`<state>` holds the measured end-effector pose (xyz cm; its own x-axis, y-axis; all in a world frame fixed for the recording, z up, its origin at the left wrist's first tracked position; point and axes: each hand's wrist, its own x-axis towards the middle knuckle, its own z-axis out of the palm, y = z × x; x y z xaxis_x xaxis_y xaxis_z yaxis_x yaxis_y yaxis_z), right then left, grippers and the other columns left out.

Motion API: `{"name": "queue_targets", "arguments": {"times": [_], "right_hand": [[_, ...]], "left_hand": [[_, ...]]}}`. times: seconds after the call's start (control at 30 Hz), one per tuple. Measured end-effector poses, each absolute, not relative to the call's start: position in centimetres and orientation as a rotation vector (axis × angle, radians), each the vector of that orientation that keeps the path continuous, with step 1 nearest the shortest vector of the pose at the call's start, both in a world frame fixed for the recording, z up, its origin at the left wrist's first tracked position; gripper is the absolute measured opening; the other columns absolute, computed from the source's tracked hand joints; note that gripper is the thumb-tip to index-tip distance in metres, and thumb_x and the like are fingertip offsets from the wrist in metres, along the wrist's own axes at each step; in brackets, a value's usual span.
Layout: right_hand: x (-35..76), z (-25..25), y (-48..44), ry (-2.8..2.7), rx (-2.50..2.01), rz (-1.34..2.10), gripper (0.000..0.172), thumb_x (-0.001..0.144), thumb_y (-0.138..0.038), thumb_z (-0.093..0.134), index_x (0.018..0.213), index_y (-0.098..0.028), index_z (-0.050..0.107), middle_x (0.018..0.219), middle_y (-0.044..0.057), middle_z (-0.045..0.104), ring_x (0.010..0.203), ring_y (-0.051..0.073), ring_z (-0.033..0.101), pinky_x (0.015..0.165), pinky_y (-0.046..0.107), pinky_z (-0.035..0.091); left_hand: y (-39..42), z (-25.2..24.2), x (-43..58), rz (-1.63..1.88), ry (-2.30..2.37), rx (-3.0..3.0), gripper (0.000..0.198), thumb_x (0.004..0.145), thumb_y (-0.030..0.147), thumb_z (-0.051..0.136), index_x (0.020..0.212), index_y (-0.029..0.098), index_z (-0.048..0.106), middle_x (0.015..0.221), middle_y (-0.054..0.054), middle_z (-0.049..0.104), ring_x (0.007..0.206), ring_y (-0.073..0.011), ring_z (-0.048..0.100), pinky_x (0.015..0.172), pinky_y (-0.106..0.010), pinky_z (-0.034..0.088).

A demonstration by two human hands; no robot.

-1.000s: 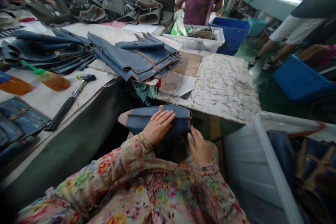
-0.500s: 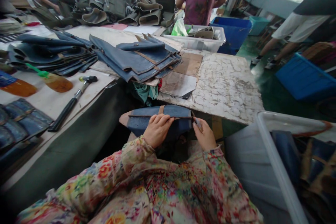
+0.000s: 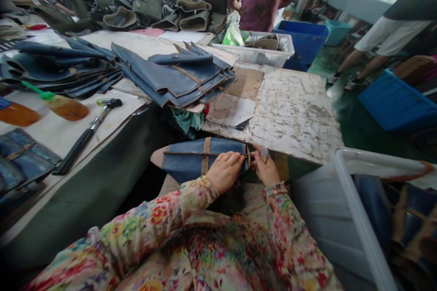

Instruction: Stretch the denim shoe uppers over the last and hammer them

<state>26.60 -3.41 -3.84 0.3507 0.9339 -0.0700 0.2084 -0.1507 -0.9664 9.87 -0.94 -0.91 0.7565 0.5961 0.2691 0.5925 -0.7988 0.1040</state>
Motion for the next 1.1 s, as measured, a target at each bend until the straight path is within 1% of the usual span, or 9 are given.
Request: {"name": "queue_targets", "arguments": {"times": [0.1, 0.17, 0.27, 0.3, 0.37, 0.47, 0.57, 0.83, 1.1], "right_hand": [[27.2, -3.6, -4.6, -0.970, -1.608, 0.936, 0.062, 0.080, -0.060, 0.041, 0.127, -0.020, 0.042, 0.064, -0.004, 0.047, 0.044, 0.007, 0.041, 0.041, 0.019, 0.036], [27.5, -3.7, -5.3, -1.060, -1.719, 0.850, 0.061, 0.083, -0.060, 0.033, 0.127, -0.019, 0.043, 0.063, -0.003, 0.047, 0.047, 0.009, 0.042, 0.043, 0.021, 0.038], [27.6, -4.1, -5.9, -1.313, -1.870, 0.602, 0.057, 0.087, -0.056, 0.025, 0.126, -0.019, 0.046, 0.085, 0.006, 0.056, 0.073, 0.015, 0.055, 0.070, 0.030, 0.047], [27.5, -4.1, -5.9, -1.409, -1.882, 0.504, 0.056, 0.088, -0.054, 0.025, 0.124, -0.019, 0.048, 0.093, 0.008, 0.056, 0.083, 0.017, 0.055, 0.078, 0.033, 0.046], [27.2, -3.7, -5.8, -1.577, -1.857, 0.304, 0.053, 0.087, -0.051, 0.029, 0.120, -0.016, 0.053, 0.101, 0.012, 0.055, 0.095, 0.021, 0.052, 0.086, 0.038, 0.043], [26.5, -1.9, -5.7, -1.751, -1.804, 0.055, 0.045, 0.087, -0.044, 0.038, 0.116, -0.015, 0.057, 0.102, 0.013, 0.054, 0.096, 0.023, 0.050, 0.085, 0.039, 0.043], [25.6, -0.5, -5.8, -1.863, -1.781, -0.053, 0.039, 0.087, -0.035, 0.042, 0.118, -0.016, 0.055, 0.105, 0.011, 0.054, 0.095, 0.022, 0.049, 0.085, 0.037, 0.043], [22.6, -1.8, -5.7, -1.958, -1.797, -0.085, 0.034, 0.089, -0.027, 0.037, 0.115, -0.018, 0.057, 0.103, 0.010, 0.054, 0.094, 0.021, 0.047, 0.083, 0.035, 0.043], [18.9, -0.2, -5.0, -2.077, -1.839, -0.017, 0.033, 0.089, -0.023, 0.039, 0.117, -0.014, 0.055, 0.103, 0.010, 0.056, 0.097, 0.021, 0.045, 0.086, 0.032, 0.042]], "left_hand": [[-0.9, -1.0, 10.4, 0.495, 1.031, 2.893, 0.033, 0.092, 0.027, 0.029, 0.118, 0.015, 0.046, 0.112, -0.008, 0.053, 0.103, -0.0181, 0.046, 0.083, -0.034, 0.035], [-0.8, -1.0, 10.7, 0.507, 1.059, 2.875, 0.033, 0.092, 0.028, 0.029, 0.119, 0.016, 0.045, 0.112, -0.007, 0.052, 0.102, -0.0183, 0.045, 0.082, -0.036, 0.035], [-0.6, -0.9, 11.1, 0.453, 1.078, 2.882, 0.030, 0.091, 0.027, 0.033, 0.116, 0.016, 0.046, 0.108, -0.007, 0.053, 0.099, -0.0180, 0.046, 0.079, -0.037, 0.035], [-0.5, -0.8, 11.2, 0.430, 1.076, 2.886, 0.029, 0.090, 0.027, 0.035, 0.114, 0.017, 0.047, 0.106, -0.006, 0.053, 0.098, -0.0178, 0.046, 0.078, -0.036, 0.035], [-0.4, -0.7, 11.1, 0.416, 1.064, 2.890, 0.027, 0.089, 0.026, 0.036, 0.111, 0.017, 0.049, 0.104, -0.005, 0.054, 0.096, -0.0172, 0.046, 0.077, -0.036, 0.035], [-0.5, -0.7, 10.4, 0.468, 1.054, 2.890, 0.029, 0.090, 0.025, 0.035, 0.115, 0.017, 0.047, 0.107, -0.005, 0.054, 0.098, -0.0162, 0.046, 0.079, -0.034, 0.034], [-0.6, -1.0, 9.1, 0.519, 1.099, 2.898, 0.032, 0.091, 0.026, 0.034, 0.119, 0.017, 0.046, 0.110, -0.006, 0.054, 0.101, -0.0164, 0.046, 0.082, -0.033, 0.034], [-0.5, -0.8, 6.6, 0.519, 1.134, 2.910, 0.032, 0.092, 0.025, 0.032, 0.117, 0.016, 0.048, 0.102, -0.006, 0.056, 0.098, -0.0166, 0.048, 0.083, -0.031, 0.036], [-0.4, -0.5, 3.7, 0.535, 1.212, 2.906, 0.029, 0.090, 0.022, 0.037, 0.115, 0.016, 0.051, 0.102, -0.006, 0.057, 0.099, -0.0170, 0.048, 0.086, -0.032, 0.035]]}}
